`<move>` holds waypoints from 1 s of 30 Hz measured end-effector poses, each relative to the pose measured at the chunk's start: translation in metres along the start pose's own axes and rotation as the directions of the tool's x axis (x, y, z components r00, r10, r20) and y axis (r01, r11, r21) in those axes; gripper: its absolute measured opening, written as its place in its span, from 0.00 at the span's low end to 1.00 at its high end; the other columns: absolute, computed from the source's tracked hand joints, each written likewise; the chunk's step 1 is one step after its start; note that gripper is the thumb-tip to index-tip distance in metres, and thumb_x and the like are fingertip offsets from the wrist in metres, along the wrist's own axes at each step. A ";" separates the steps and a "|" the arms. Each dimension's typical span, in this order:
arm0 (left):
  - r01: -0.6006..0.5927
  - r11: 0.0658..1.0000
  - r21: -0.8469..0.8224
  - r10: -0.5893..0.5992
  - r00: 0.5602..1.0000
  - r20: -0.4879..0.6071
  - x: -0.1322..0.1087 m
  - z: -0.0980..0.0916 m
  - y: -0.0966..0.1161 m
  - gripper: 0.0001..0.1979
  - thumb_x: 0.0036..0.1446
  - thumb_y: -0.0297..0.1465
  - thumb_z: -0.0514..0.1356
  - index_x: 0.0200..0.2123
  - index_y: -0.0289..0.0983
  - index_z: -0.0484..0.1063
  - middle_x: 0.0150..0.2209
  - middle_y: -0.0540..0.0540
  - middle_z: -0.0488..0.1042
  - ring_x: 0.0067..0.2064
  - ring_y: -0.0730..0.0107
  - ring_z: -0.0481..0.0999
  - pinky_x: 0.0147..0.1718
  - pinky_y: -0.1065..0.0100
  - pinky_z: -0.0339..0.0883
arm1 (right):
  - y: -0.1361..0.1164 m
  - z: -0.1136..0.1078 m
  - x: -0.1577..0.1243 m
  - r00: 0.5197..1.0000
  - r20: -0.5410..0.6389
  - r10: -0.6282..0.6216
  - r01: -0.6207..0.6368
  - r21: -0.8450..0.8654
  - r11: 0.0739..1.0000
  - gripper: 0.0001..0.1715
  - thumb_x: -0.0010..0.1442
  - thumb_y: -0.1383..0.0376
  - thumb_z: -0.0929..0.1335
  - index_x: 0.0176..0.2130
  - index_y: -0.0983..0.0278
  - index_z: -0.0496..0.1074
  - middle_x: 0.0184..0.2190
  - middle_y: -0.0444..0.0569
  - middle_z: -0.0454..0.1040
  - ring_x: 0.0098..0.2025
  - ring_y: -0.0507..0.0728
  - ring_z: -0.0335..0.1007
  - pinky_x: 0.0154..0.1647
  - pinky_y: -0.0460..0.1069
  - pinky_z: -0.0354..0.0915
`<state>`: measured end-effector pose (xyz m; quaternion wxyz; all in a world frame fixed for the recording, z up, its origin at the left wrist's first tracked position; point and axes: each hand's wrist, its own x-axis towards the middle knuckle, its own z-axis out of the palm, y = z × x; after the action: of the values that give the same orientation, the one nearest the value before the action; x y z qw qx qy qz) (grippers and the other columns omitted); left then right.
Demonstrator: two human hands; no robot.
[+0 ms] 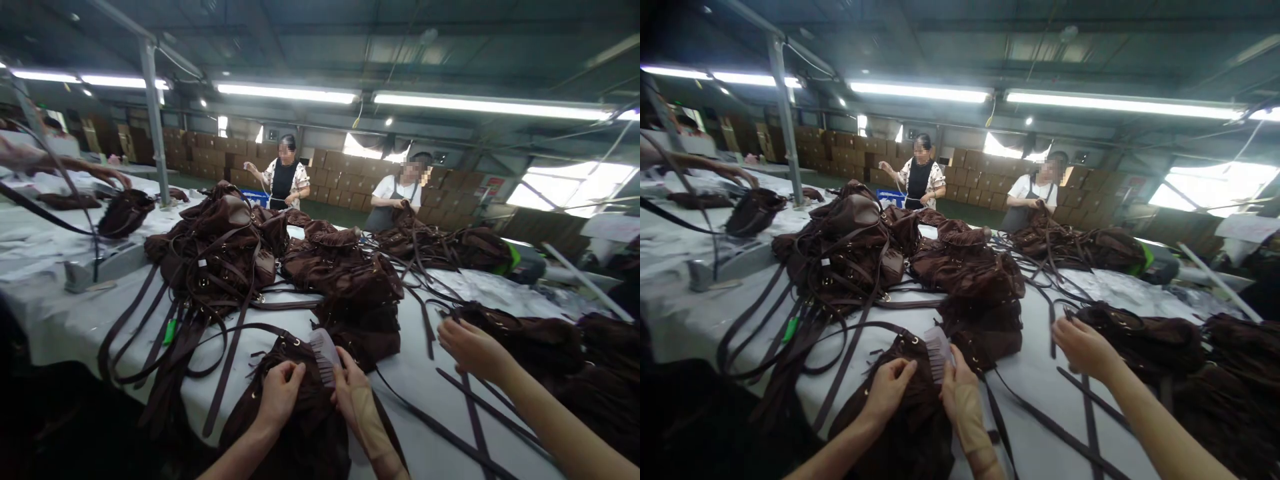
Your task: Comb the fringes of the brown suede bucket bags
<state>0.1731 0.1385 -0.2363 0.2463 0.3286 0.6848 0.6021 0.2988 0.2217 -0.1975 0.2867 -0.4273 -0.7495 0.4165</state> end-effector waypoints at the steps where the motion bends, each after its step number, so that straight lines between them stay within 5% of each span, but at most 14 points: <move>1: -0.017 0.999 0.032 0.017 1.000 0.006 0.002 0.001 0.002 0.21 0.58 0.46 0.53 0.26 0.35 0.72 0.24 0.49 0.70 0.28 0.67 0.67 0.31 0.67 0.58 | 0.001 0.006 -0.002 1.000 0.003 -0.026 0.026 -0.003 1.000 0.28 0.61 0.59 0.59 0.57 0.67 0.68 0.31 0.53 0.78 0.31 0.60 0.76 0.40 0.55 0.73; 4: -0.075 0.982 0.172 0.069 0.997 0.036 0.007 0.008 0.005 0.18 0.59 0.41 0.53 0.24 0.37 0.68 0.23 0.49 0.69 0.27 0.68 0.67 0.29 0.67 0.56 | 0.006 0.025 -0.014 0.996 0.027 -0.086 0.085 0.040 0.996 0.22 0.57 0.59 0.64 0.48 0.63 0.75 0.45 0.57 0.78 0.51 0.64 0.73 0.59 0.57 0.64; 7: -0.155 0.928 0.337 0.121 0.985 0.121 0.008 0.013 0.015 0.15 0.59 0.37 0.53 0.22 0.38 0.67 0.23 0.48 0.71 0.27 0.68 0.69 0.29 0.67 0.54 | 0.015 0.042 -0.020 0.999 0.052 0.001 -0.018 0.334 0.942 0.23 0.51 0.55 0.70 0.44 0.64 0.77 0.46 0.57 0.78 0.54 0.66 0.70 0.61 0.58 0.62; 9: -0.251 0.904 0.347 0.177 0.957 0.230 0.009 0.012 0.029 0.12 0.59 0.36 0.55 0.26 0.38 0.71 0.25 0.48 0.73 0.30 0.66 0.71 0.30 0.67 0.55 | 0.021 0.046 -0.017 0.986 0.126 0.105 -0.156 0.519 0.841 0.25 0.45 0.52 0.74 0.40 0.65 0.77 0.37 0.55 0.80 0.42 0.64 0.75 0.46 0.55 0.72; 11: -0.314 0.919 0.240 0.251 0.932 0.261 0.011 0.007 0.049 0.10 0.60 0.37 0.55 0.34 0.40 0.74 0.26 0.49 0.73 0.29 0.67 0.72 0.30 0.68 0.58 | 0.021 0.043 -0.013 0.958 0.222 0.184 -0.283 0.596 0.751 0.27 0.44 0.48 0.73 0.37 0.66 0.75 0.25 0.49 0.76 0.23 0.56 0.70 0.21 0.48 0.67; 13: -0.275 0.961 0.033 0.269 0.955 0.124 0.015 0.000 0.066 0.15 0.62 0.42 0.53 0.44 0.40 0.72 0.27 0.51 0.72 0.25 0.71 0.68 0.26 0.70 0.58 | 0.015 0.033 -0.011 0.934 0.288 0.211 -0.351 0.633 0.690 0.28 0.47 0.47 0.71 0.39 0.65 0.73 0.19 0.43 0.70 0.14 0.48 0.58 0.12 0.42 0.52; 16: -0.115 0.938 -0.327 0.108 0.993 -0.041 0.021 -0.007 0.075 0.18 0.62 0.44 0.52 0.48 0.39 0.66 0.32 0.51 0.71 0.21 0.76 0.63 0.19 0.73 0.56 | -0.006 0.011 -0.012 0.917 0.369 0.152 -0.387 0.728 0.567 0.29 0.48 0.52 0.73 0.48 0.61 0.71 0.16 0.35 0.64 0.12 0.44 0.49 0.11 0.39 0.47; 18: 0.003 0.889 -0.457 0.071 0.987 0.144 0.019 -0.009 0.069 0.16 0.57 0.38 0.57 0.48 0.38 0.66 0.38 0.48 0.74 0.27 0.76 0.70 0.25 0.73 0.63 | -0.019 0.000 -0.014 0.918 0.386 0.091 -0.381 0.795 0.473 0.33 0.46 0.59 0.75 0.52 0.61 0.70 0.18 0.37 0.68 0.13 0.43 0.51 0.11 0.38 0.50; 21: 0.121 0.879 -0.462 0.155 0.842 0.517 0.012 -0.008 0.051 0.21 0.49 0.26 0.60 0.49 0.37 0.69 0.44 0.46 0.76 0.46 0.68 0.75 0.48 0.69 0.67 | -0.024 -0.005 -0.014 0.925 0.370 0.091 -0.371 0.822 0.432 0.31 0.46 0.64 0.76 0.50 0.64 0.72 0.24 0.42 0.74 0.14 0.43 0.56 0.12 0.38 0.53; 23: 0.103 0.915 -0.389 0.178 0.763 0.621 0.008 -0.004 0.037 0.22 0.47 0.22 0.58 0.47 0.37 0.71 0.45 0.46 0.77 0.51 0.65 0.74 0.54 0.66 0.64 | -0.017 -0.002 -0.012 0.920 0.373 0.119 -0.385 0.807 0.448 0.27 0.46 0.63 0.76 0.47 0.64 0.73 0.22 0.41 0.73 0.12 0.43 0.54 0.10 0.38 0.51; 25: -0.019 0.975 -0.222 0.149 0.793 0.590 0.008 0.003 0.023 0.17 0.49 0.22 0.55 0.43 0.37 0.72 0.43 0.45 0.77 0.48 0.63 0.75 0.51 0.65 0.65 | -0.005 0.003 -0.008 0.912 0.386 0.136 -0.404 0.793 0.456 0.25 0.47 0.61 0.76 0.46 0.64 0.74 0.19 0.39 0.70 0.11 0.43 0.52 0.09 0.38 0.49; 27: -0.111 0.991 0.075 0.063 0.880 0.471 0.012 0.012 0.010 0.12 0.53 0.25 0.54 0.40 0.38 0.72 0.38 0.45 0.78 0.43 0.62 0.76 0.47 0.65 0.67 | 0.006 0.010 -0.007 0.911 0.387 0.144 -0.407 0.778 0.479 0.27 0.48 0.58 0.76 0.47 0.63 0.74 0.17 0.38 0.68 0.11 0.44 0.52 0.09 0.38 0.49; 30: -0.013 0.917 0.398 -0.095 0.963 0.250 0.026 0.026 -0.007 0.08 0.58 0.31 0.54 0.40 0.40 0.70 0.35 0.44 0.78 0.40 0.61 0.77 0.43 0.65 0.66 | 0.013 0.024 -0.019 0.917 0.367 0.158 -0.389 0.728 0.565 0.37 0.46 0.49 0.77 0.50 0.64 0.73 0.15 0.39 0.68 0.11 0.46 0.53 0.09 0.39 0.49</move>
<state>0.1736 0.1744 -0.2455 0.2764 0.4345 0.7600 0.3964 0.2944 0.1992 -0.2214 0.2751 -0.3102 -0.4433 0.7947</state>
